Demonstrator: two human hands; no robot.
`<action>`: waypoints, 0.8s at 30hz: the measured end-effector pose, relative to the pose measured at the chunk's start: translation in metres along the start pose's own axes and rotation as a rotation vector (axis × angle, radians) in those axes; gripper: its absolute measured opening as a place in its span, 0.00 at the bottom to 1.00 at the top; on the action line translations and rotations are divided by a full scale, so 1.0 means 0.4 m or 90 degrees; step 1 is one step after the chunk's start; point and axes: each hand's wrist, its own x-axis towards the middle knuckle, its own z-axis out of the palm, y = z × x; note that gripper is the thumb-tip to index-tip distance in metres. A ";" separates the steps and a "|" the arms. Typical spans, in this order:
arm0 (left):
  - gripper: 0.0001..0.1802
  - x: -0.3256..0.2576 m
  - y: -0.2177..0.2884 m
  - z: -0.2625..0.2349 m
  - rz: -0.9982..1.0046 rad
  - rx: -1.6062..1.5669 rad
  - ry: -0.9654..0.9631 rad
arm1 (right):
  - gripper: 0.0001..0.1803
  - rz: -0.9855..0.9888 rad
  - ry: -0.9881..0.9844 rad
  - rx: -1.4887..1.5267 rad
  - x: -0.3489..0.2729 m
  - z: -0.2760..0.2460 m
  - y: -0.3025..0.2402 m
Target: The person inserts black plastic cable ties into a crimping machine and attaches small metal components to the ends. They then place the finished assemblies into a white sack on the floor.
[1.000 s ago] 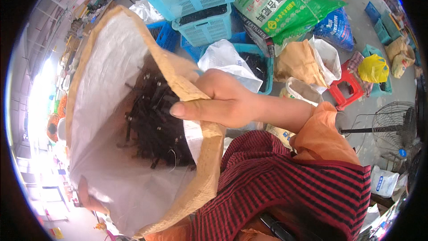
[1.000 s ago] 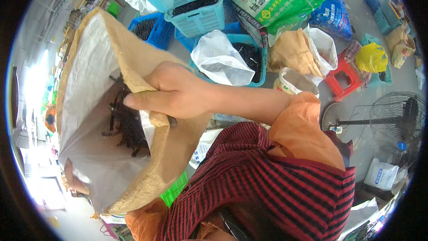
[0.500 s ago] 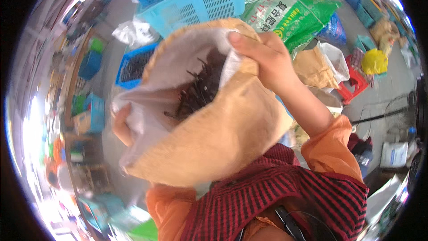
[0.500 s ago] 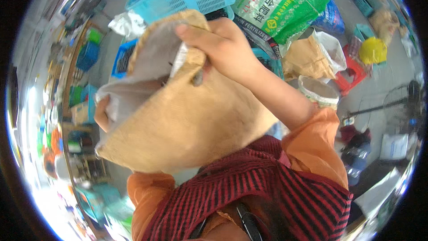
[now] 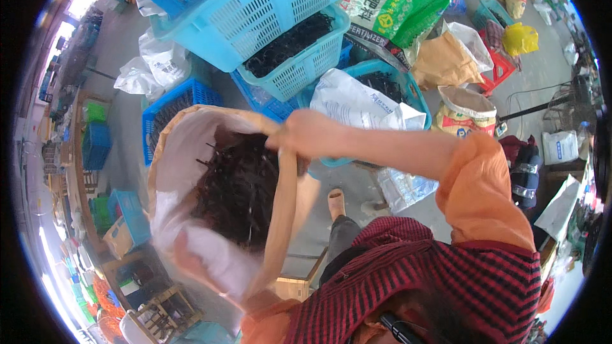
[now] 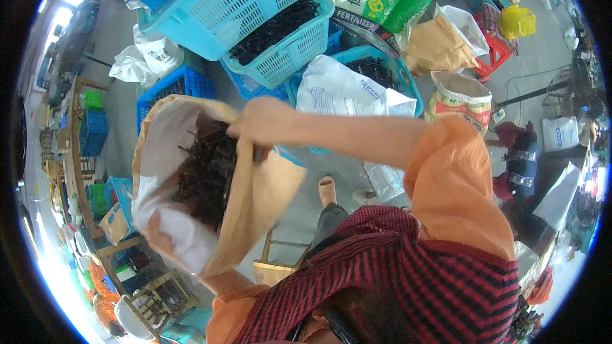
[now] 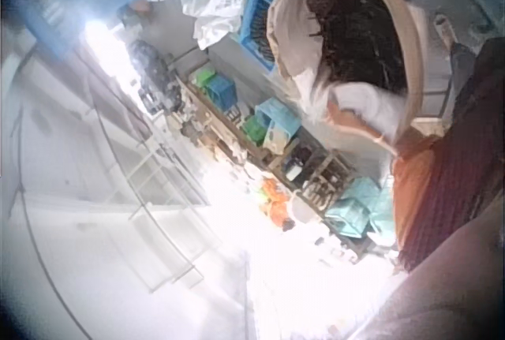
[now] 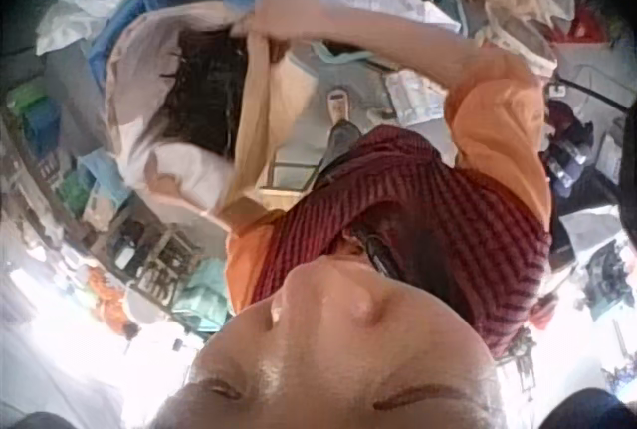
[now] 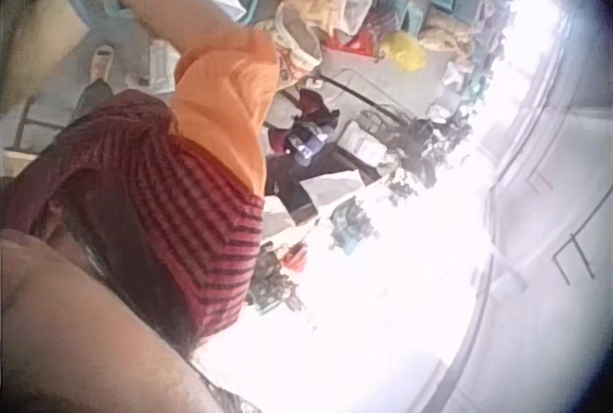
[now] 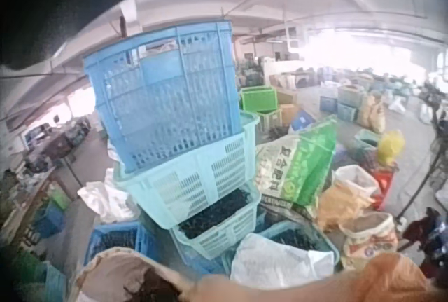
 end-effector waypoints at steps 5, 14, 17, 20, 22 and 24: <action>0.08 -0.035 -0.194 0.196 -0.170 0.022 -0.035 | 0.21 0.416 0.054 0.111 0.235 0.183 0.368; 0.15 -0.074 -0.927 0.388 -0.459 -0.087 -0.129 | 0.16 0.373 0.175 -0.025 0.340 0.328 0.654; 0.17 -0.122 -1.027 0.540 -0.495 0.019 -0.194 | 0.16 0.335 0.160 -0.062 0.110 0.309 0.666; 0.11 -0.064 -1.068 0.568 -0.566 0.015 -0.251 | 0.17 0.500 -0.104 -0.320 -0.272 0.279 0.668; 0.13 -0.075 -1.052 0.551 -0.476 0.013 -0.303 | 0.17 0.747 0.084 -0.236 -0.656 0.367 0.793; 0.13 -0.069 -1.028 0.516 -0.505 0.073 -0.375 | 0.18 0.966 0.291 -0.097 -1.025 0.433 0.749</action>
